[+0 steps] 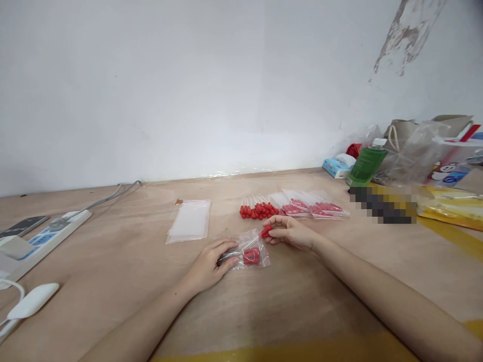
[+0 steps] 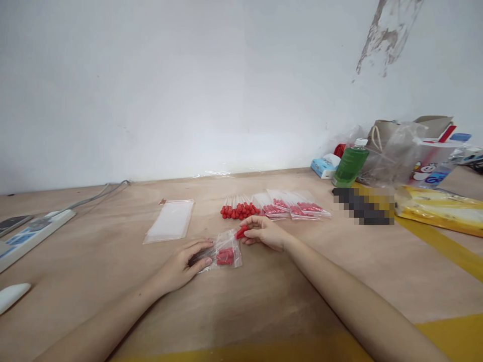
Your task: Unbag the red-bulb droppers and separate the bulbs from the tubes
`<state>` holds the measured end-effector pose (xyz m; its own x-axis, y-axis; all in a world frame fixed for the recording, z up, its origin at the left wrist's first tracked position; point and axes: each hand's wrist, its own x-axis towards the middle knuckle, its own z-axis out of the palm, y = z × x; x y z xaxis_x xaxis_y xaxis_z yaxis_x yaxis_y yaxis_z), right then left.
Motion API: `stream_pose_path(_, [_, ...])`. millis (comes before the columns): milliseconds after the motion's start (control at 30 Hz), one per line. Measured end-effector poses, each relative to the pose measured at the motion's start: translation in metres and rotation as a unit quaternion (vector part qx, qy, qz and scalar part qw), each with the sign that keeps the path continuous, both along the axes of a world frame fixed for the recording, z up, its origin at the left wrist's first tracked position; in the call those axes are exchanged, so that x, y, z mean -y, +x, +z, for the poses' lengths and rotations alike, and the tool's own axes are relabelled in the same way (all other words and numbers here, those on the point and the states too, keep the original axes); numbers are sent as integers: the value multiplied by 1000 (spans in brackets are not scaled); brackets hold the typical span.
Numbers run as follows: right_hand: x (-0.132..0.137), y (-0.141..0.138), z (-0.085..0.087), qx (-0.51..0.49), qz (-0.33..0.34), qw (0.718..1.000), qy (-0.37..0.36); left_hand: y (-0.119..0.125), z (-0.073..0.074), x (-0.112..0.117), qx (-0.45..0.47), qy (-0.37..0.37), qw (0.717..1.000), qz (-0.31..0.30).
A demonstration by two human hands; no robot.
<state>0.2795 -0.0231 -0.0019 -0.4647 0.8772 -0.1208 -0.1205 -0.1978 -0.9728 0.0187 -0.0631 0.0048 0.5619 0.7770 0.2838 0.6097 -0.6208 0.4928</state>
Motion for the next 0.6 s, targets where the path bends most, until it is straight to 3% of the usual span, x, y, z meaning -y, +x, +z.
stream_pose_path(167, [-6,7,4,-2,7,1000,2,0,-1,0,4,-1,1000,0])
stream_pose_path(333, [-17,43,33,56,-8,996,64,-2,-2,0,8,-5,1000,-2])
stream_pose_path(467, [-25,67,55,27,-113,986,117,-2,-3,-1,8,-3,1000,1])
stream_pose_path(600, [-40,43,54,-14,-248,926,283,-2,-5,-2,3,8,1000,0])
